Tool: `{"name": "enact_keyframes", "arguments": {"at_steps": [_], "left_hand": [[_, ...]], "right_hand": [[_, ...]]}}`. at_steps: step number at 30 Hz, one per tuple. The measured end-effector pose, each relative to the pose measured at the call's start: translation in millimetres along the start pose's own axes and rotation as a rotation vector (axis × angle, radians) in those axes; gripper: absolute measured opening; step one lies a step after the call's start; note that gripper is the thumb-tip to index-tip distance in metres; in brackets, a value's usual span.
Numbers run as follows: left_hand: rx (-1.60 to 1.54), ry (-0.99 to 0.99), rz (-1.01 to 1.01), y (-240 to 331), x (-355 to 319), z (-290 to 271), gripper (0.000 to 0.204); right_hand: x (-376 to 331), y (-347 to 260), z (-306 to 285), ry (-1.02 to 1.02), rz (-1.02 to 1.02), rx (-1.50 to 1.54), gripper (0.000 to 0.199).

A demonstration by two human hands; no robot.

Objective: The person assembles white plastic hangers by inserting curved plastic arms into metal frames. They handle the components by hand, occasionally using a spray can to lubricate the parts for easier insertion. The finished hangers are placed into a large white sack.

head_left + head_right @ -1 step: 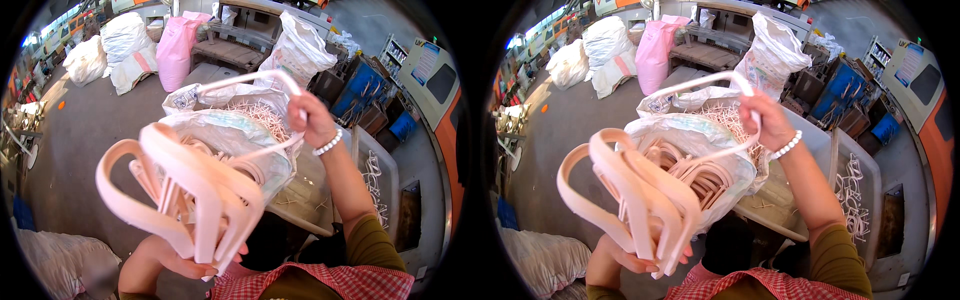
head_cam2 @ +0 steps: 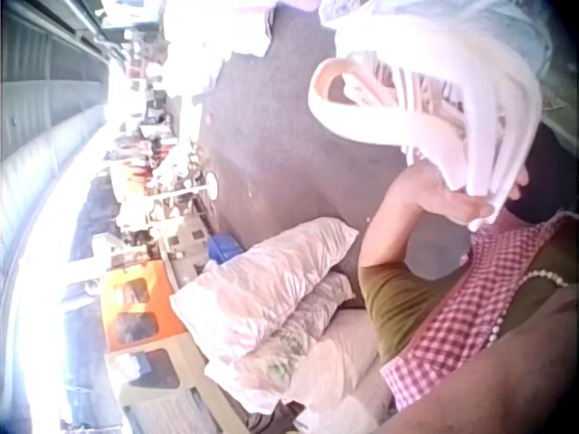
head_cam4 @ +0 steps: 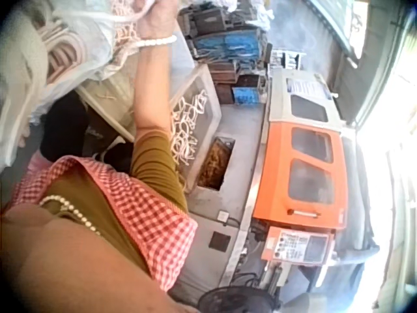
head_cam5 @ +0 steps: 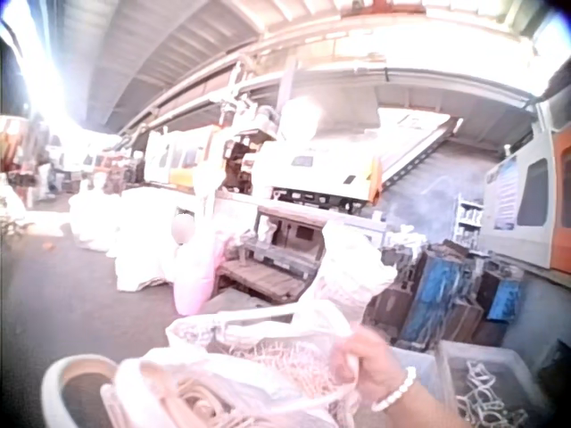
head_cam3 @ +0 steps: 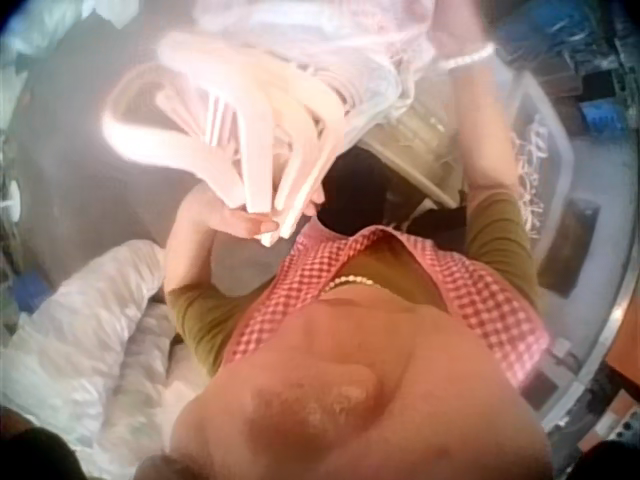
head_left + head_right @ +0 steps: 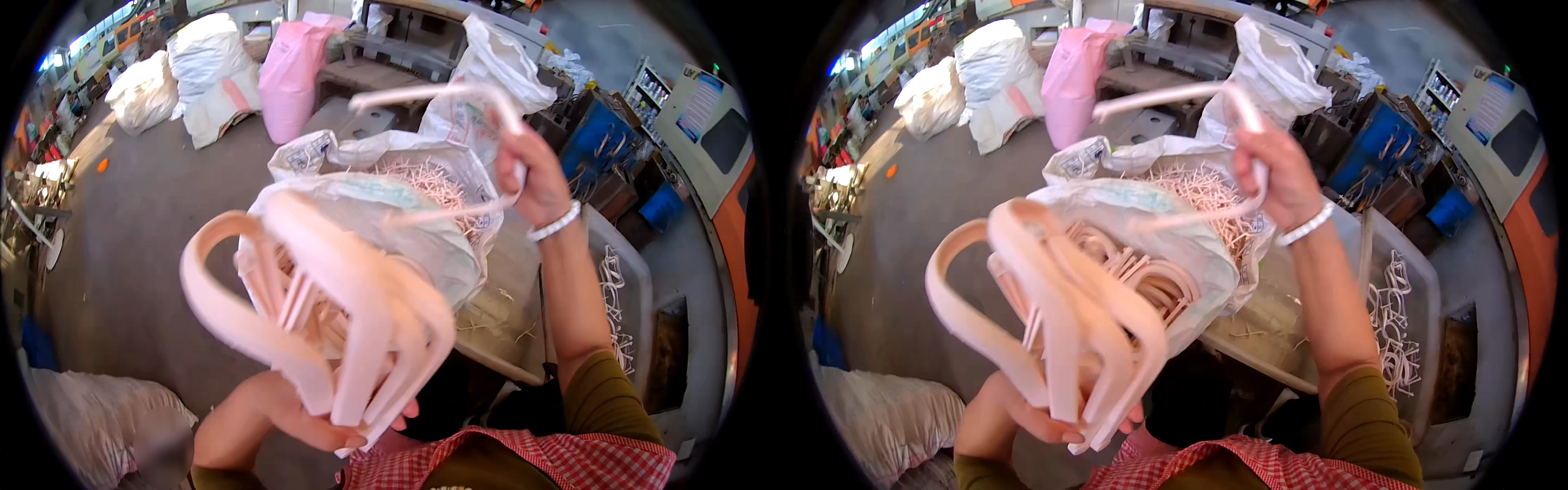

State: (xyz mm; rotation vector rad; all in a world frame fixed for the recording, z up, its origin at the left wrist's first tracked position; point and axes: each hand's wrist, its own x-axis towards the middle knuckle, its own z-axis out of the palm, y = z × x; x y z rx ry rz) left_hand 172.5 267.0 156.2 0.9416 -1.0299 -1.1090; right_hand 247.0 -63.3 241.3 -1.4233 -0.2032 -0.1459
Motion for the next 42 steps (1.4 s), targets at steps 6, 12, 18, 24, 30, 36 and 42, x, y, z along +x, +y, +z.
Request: {"name": "enact_keyframes", "arguments": {"at_steps": [6, 12, 18, 24, 30, 36, 42], "left_hand": [[-0.237, -0.071, -0.118, -6.0, 37.4, -23.3, 0.058], [0.457, 0.313, -0.184, -6.1, 46.0, -75.8, 0.061], [1.176, 0.808, -0.050, -24.4, 51.0, -127.2, 0.069], [1.229, 0.733, 0.032, -89.8, 63.3, -158.6, 0.068], [1.375, 0.578, -0.614, -92.7, 68.5, -143.7, 0.079], [1.164, 0.412, -0.833, -69.3, 74.8, -161.5, 0.088], [1.197, 0.424, -0.902, -75.9, 86.8, -161.1, 0.088]], "right_hand": [[43.9, 30.4, -21.5, 0.131, -0.016, -0.642, 0.022], [68.7, 126.6, -29.9, -0.212, 0.002, -0.938, 0.039], [72.1, 145.1, -8.9, -0.272, 0.217, -1.007, 0.045], [96.5, 124.7, -8.2, -0.006, -0.035, -1.051, 0.037], [77.1, 75.9, -6.2, 0.197, -0.234, -0.779, 0.018], [63.7, 72.8, -5.8, 0.164, -0.171, -0.693, 0.020], [84.0, 51.7, 1.4, -0.060, -0.242, -0.925, 0.032]]}}
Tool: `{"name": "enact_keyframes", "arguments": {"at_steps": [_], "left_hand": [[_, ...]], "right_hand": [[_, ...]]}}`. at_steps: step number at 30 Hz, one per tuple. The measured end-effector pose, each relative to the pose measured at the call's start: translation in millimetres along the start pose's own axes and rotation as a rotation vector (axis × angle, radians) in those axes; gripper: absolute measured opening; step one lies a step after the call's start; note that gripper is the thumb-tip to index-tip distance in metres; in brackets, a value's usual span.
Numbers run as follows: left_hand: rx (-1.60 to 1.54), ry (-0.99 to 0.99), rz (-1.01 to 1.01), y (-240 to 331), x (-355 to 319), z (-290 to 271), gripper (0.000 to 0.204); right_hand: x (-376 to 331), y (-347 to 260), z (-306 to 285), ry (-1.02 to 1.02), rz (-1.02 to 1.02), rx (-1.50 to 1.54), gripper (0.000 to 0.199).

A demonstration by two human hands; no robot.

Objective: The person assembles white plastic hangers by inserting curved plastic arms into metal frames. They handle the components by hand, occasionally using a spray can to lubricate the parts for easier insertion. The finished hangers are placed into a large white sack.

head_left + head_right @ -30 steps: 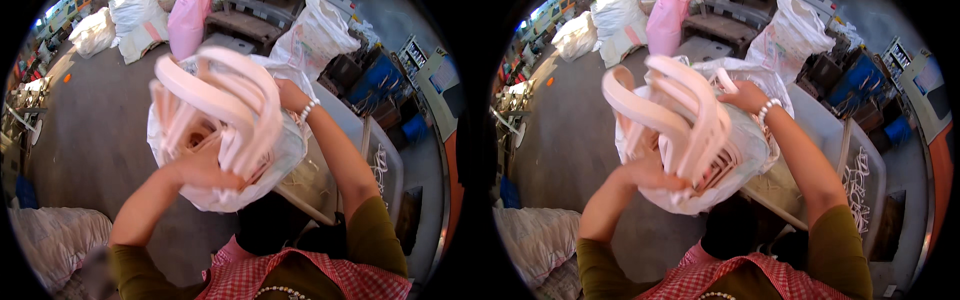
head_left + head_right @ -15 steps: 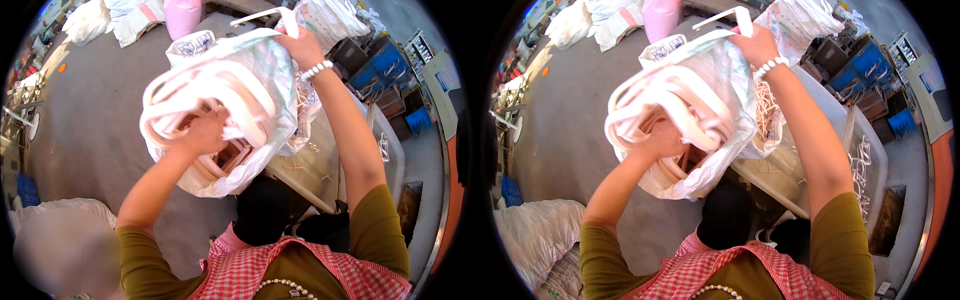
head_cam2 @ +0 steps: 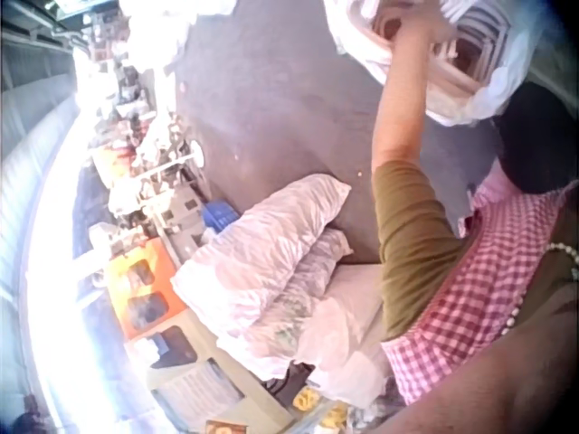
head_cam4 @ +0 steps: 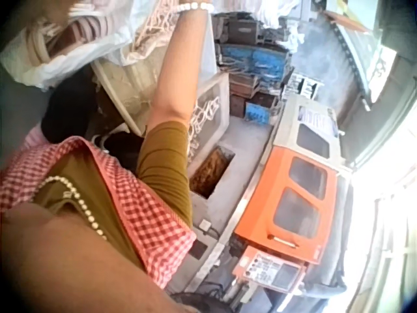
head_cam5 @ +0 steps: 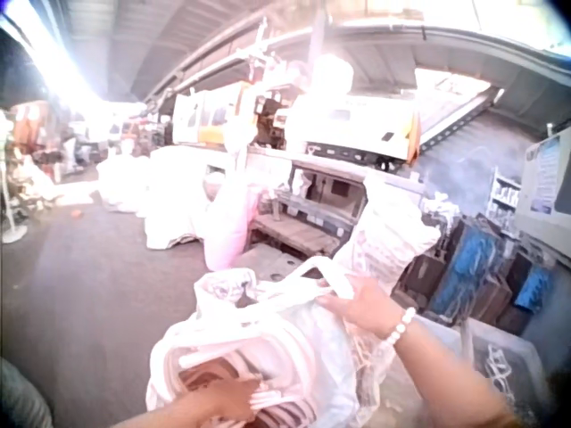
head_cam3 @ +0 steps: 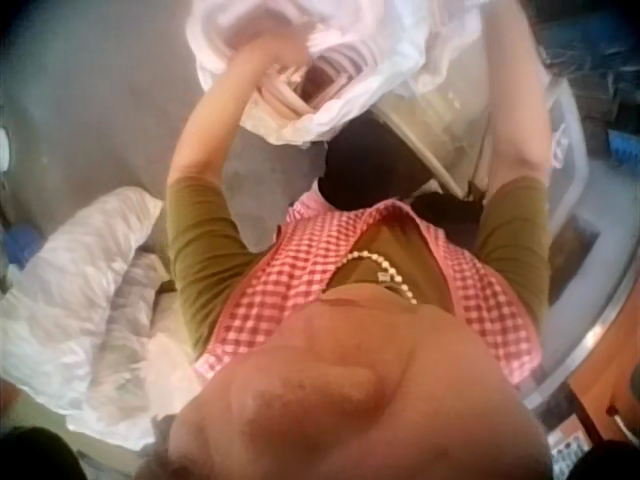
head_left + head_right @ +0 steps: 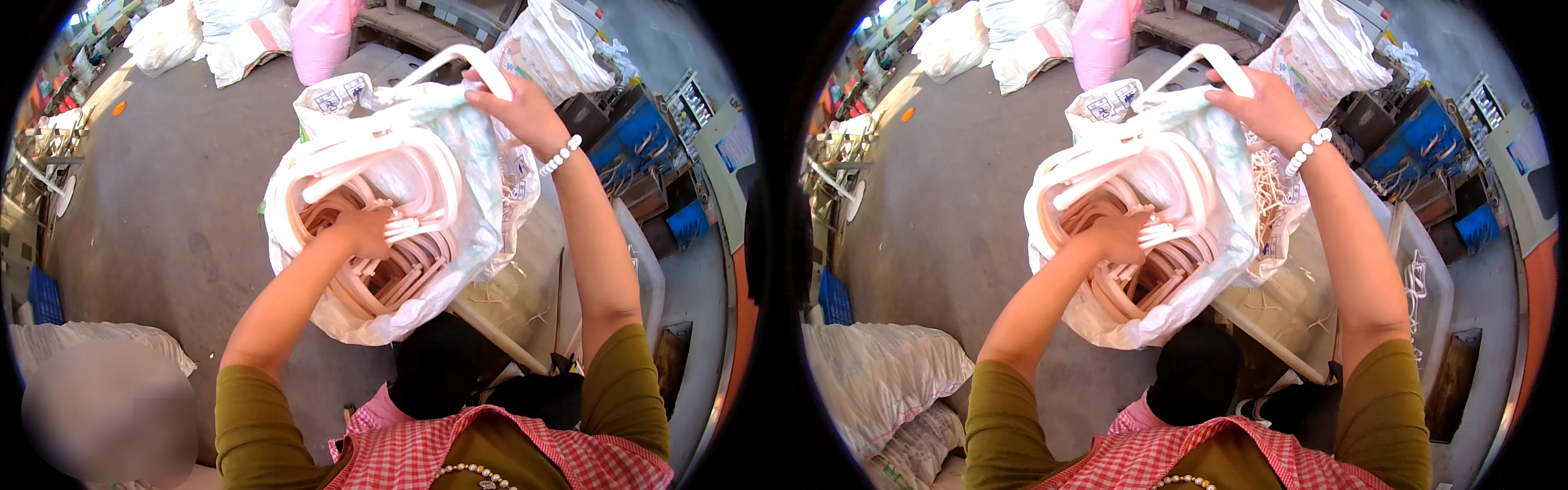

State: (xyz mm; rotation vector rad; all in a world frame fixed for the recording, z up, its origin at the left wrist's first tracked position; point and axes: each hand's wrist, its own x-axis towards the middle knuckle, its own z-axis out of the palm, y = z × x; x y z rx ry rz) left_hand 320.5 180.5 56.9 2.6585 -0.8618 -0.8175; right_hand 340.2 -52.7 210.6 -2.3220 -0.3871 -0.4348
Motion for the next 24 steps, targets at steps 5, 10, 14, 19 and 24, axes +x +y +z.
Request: {"name": "enact_keyframes", "arguments": {"at_steps": [5, 10, 14, 19, 24], "left_hand": [[0.014, 0.018, 0.009, -4.6, 11.4, 19.7, 0.079], [0.070, 0.023, 0.029, 3.5, 14.4, 22.4, 0.075], [0.134, -0.041, 0.004, 19.4, 8.9, 12.4, 0.068], [0.169, 0.014, 0.011, 18.4, 6.1, 16.8, 0.060], [0.138, 0.062, 0.024, 21.6, 5.1, 19.8, 0.056]], "right_hand": [[52.9, -48.6, 34.1, -0.205, -0.061, -0.526, 0.034], [94.8, -32.0, 119.6, -0.575, -0.123, -0.615, 0.038], [94.1, 7.8, 154.3, -0.724, -0.033, -0.462, 0.045], [99.2, 9.7, 149.8, -0.848, 0.046, -0.389, 0.046], [85.0, -3.1, 153.6, -0.637, -0.076, -0.557, 0.035]]}}
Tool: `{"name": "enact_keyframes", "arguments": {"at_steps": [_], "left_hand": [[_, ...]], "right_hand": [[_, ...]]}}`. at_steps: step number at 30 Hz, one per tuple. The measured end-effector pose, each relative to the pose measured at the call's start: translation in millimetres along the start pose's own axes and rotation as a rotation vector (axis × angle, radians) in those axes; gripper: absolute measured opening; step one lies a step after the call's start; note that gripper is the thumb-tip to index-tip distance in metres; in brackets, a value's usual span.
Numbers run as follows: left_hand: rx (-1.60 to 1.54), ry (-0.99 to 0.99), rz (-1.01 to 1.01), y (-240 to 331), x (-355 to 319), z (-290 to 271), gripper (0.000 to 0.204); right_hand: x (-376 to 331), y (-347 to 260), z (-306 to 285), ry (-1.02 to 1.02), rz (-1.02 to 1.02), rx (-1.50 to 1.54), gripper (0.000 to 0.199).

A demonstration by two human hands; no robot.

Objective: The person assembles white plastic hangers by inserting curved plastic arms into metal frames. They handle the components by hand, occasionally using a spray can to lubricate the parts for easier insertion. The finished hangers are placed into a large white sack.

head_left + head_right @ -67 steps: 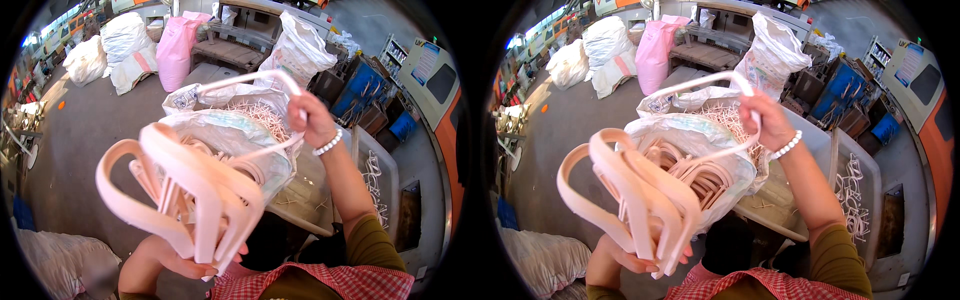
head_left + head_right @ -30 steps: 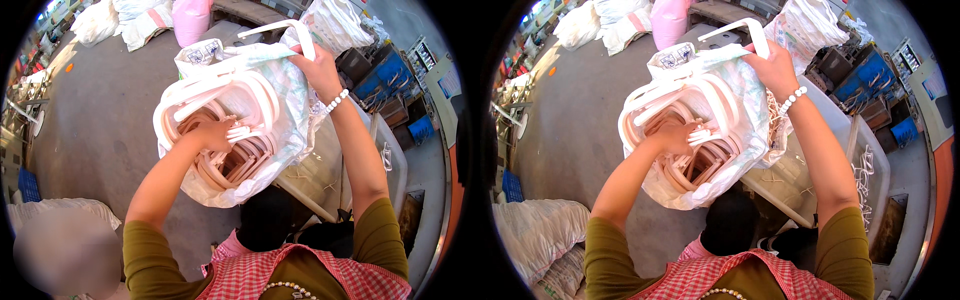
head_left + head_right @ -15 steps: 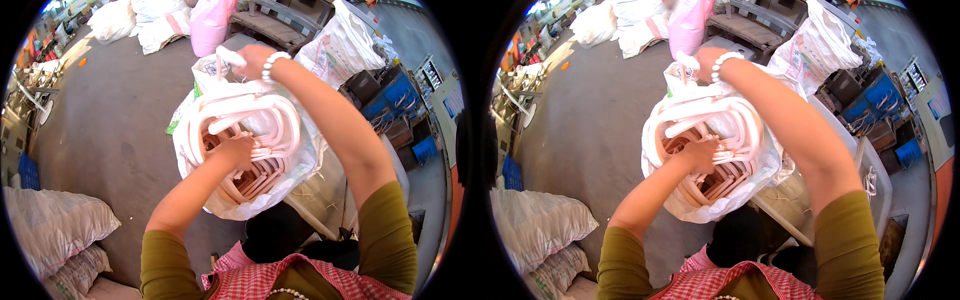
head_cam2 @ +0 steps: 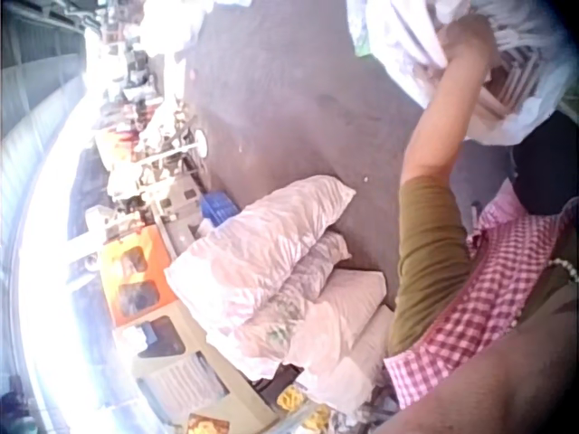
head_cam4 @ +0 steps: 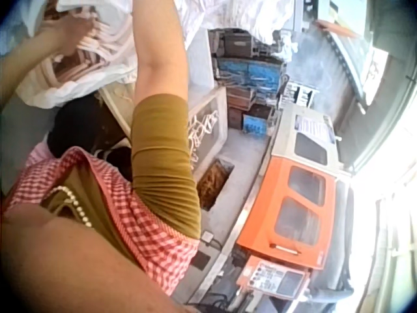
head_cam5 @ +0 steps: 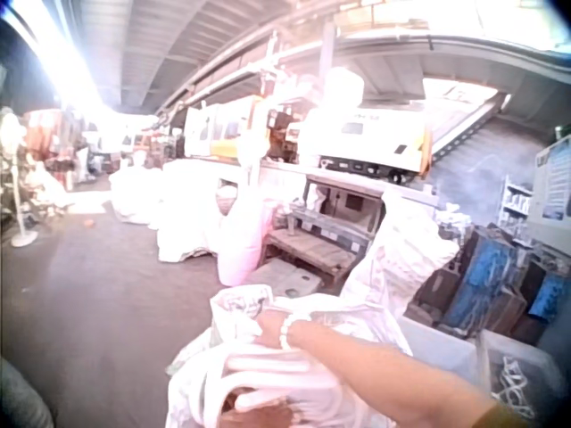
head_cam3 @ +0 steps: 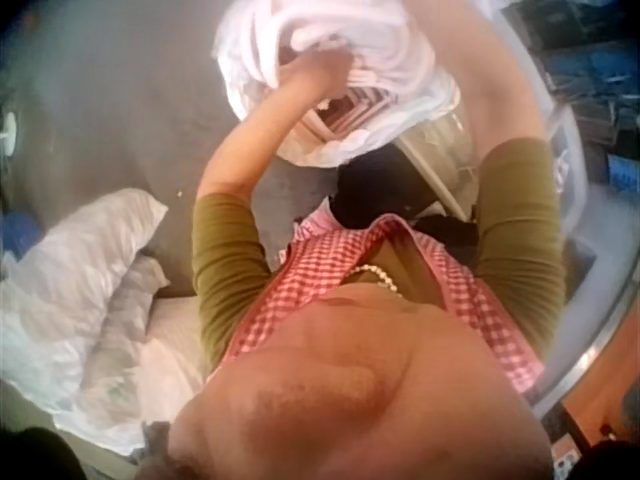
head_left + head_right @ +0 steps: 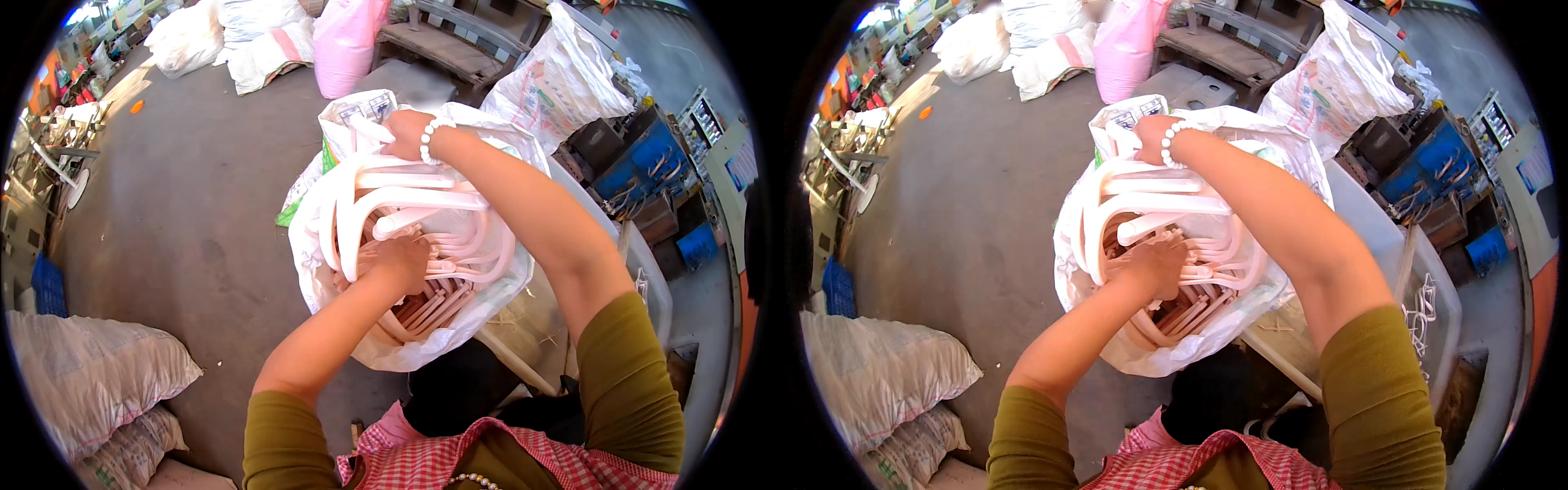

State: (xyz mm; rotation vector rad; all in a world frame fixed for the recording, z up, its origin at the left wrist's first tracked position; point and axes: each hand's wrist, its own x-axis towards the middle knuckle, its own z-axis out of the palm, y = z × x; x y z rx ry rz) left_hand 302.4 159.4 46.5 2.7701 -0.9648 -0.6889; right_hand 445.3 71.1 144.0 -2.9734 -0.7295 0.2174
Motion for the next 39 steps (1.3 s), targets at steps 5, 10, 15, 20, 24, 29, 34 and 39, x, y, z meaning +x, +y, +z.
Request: {"name": "enact_keyframes", "arguments": {"at_steps": [5, 10, 15, 20, 24, 29, 34, 39], "left_hand": [[0.006, -0.064, 0.008, 1.5, -0.9, -6.7, 0.053], [-0.072, 0.234, 0.030, -18.0, 29.5, 52.0, 0.047], [0.161, 0.178, 0.111, -8.7, 32.8, 44.9, 0.040], [0.094, 0.091, 0.063, -3.2, 31.0, 35.8, 0.050], [0.057, 0.059, 0.086, -11.4, 21.8, 30.0, 0.048], [-0.129, 0.013, 0.119, -11.4, 5.6, -2.5, 0.050], [-0.185, -0.110, 0.105, -36.6, 8.7, -3.0, 0.084], [-0.833, -0.235, -0.044, -84.6, -3.8, -9.7, 0.060]], "right_hand": [[-13.0, -12.8, -0.4, 0.137, 0.029, -0.158, 0.024], [-9.7, -11.2, -11.9, 0.058, -0.167, 0.122, 0.020], [-8.1, 2.4, -23.7, -0.213, -0.057, 0.252, 0.028], [-3.3, 6.2, -26.9, -0.239, -0.124, 0.171, 0.032], [0.4, -20.1, -28.4, 0.196, -0.114, 0.163, 0.030], [-26.5, -41.1, -79.3, 0.649, -0.194, 0.038, 0.021], [-47.5, -26.9, -74.6, 0.435, -0.157, 0.107, 0.021], [-72.8, -5.2, -63.4, 0.398, -0.029, 0.266, 0.028]]}}
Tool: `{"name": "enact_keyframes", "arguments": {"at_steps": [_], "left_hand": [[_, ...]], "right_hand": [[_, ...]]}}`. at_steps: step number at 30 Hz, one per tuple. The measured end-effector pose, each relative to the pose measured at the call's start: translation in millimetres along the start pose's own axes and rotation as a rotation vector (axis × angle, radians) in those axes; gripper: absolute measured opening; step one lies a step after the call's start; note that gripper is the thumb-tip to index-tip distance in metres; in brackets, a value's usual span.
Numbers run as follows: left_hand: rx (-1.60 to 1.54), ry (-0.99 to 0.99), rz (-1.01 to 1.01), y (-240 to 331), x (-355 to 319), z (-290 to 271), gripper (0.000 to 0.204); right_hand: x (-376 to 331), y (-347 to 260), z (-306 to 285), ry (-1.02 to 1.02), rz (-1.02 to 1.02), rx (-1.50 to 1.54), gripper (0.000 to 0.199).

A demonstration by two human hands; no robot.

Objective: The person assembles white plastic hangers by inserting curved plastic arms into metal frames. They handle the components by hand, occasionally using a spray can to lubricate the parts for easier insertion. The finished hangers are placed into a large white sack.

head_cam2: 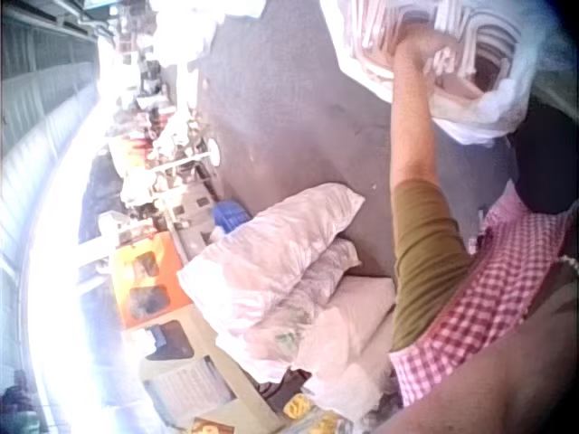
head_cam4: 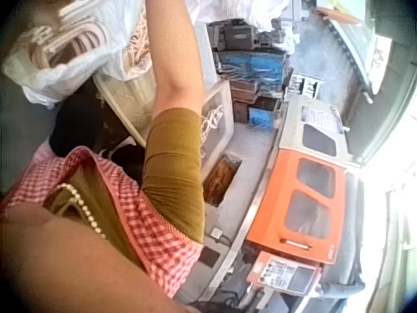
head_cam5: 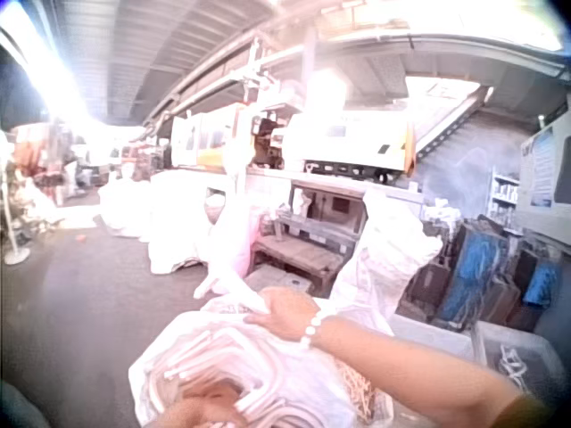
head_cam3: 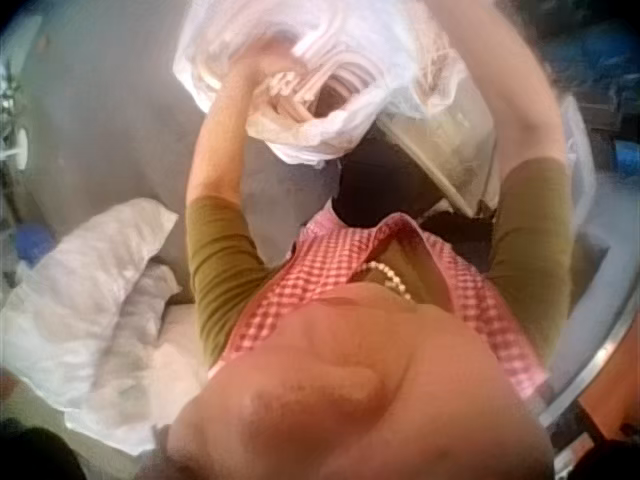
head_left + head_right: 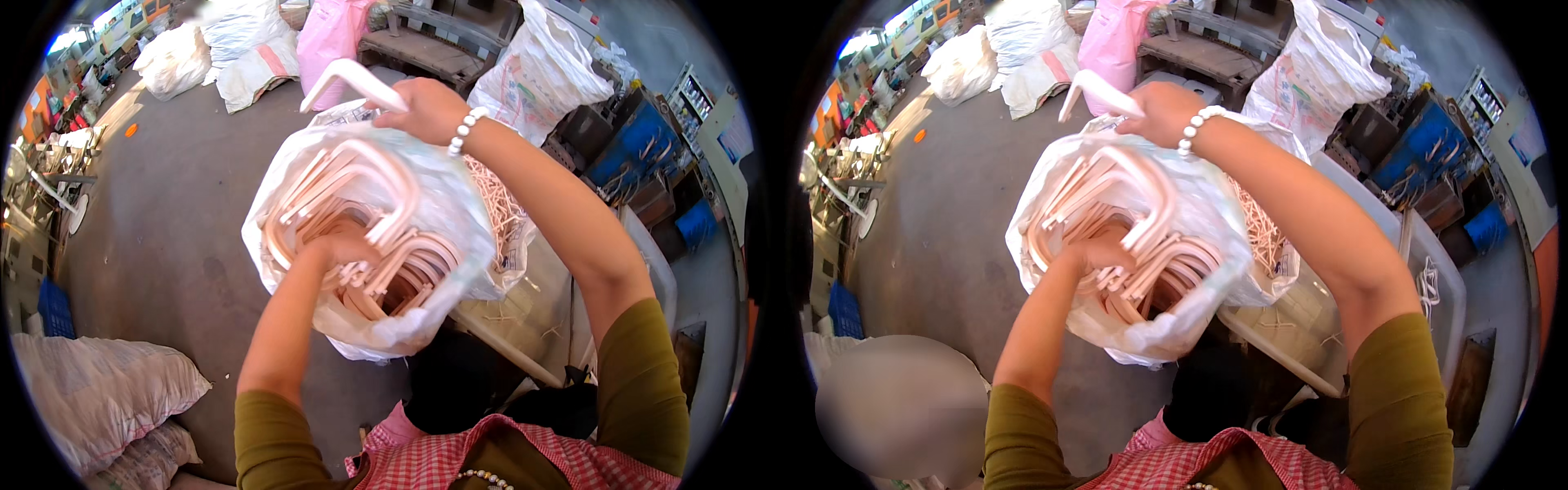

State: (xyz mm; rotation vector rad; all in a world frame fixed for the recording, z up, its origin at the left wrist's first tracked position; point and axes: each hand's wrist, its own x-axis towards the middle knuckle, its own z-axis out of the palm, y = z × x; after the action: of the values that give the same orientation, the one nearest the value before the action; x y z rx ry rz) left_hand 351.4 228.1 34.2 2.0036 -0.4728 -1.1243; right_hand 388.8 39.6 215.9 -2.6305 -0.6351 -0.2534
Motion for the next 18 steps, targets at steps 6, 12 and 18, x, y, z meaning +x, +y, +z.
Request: {"name": "enact_keyframes", "arguments": {"at_steps": [6, 12, 18], "left_hand": [[-0.075, 0.049, -0.061, -25.2, -5.1, -7.6, 0.050], [0.388, 0.529, 0.235, -15.1, -25.9, -0.4, 0.052], [0.627, 1.125, 0.539, 34.6, -43.4, -9.4, 0.057]], "right_hand": [[-54.0, 35.2, -18.6, -0.052, 0.283, -0.102, 0.036], [-73.7, 108.4, 32.8, 0.046, 0.281, 0.311, 0.046], [-63.1, 100.0, 60.0, 0.067, 0.394, 0.225, 0.047]]}}
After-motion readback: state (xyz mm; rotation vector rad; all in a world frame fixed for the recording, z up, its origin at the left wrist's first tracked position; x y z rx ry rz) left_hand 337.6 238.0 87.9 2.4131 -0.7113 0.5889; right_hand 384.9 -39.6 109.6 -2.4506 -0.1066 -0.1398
